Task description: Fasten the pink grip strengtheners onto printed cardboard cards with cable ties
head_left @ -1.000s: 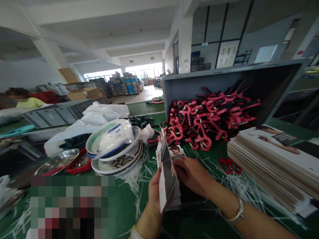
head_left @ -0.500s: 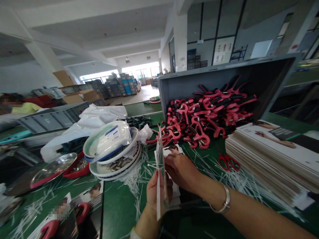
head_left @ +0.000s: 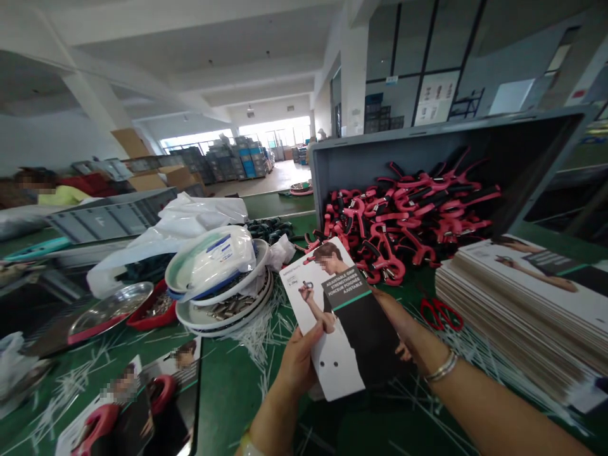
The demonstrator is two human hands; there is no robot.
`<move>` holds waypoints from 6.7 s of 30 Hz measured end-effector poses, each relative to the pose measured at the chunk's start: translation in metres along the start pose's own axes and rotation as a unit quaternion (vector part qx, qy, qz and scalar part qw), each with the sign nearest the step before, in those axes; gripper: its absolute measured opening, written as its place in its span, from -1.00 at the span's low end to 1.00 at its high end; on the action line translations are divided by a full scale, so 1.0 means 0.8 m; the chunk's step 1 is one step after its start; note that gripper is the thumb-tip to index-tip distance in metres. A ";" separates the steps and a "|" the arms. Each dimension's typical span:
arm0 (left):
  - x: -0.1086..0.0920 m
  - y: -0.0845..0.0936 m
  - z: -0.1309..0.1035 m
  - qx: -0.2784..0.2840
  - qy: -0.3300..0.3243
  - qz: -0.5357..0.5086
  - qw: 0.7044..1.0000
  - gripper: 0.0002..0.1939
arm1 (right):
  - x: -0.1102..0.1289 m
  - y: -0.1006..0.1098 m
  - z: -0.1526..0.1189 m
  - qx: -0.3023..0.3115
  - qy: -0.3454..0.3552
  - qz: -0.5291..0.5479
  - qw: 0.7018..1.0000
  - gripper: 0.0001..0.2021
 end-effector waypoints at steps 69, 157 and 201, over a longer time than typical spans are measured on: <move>-0.024 0.030 0.007 0.001 0.056 0.152 0.987 -0.43 | 0.033 0.050 -0.038 -0.064 -0.070 -0.204 0.974 -0.74; 0.004 -0.025 0.001 0.001 -0.047 0.105 0.993 -0.62 | 0.051 -0.044 -0.133 -0.129 0.432 -0.699 0.555 -0.78; -0.009 -0.033 -0.003 0.040 -0.005 0.181 0.983 -0.58 | 0.012 -0.061 -0.130 -0.042 0.494 -0.687 0.531 -0.86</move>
Point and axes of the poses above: each hand's wrist, its own z-axis towards the middle knuckle, its own y-axis out of the back of the hand, x = y × z, the point moved 6 cm from there along z, towards the middle knuckle, and after that the axes turned 2 degrees about y, right-handed, at the moved point
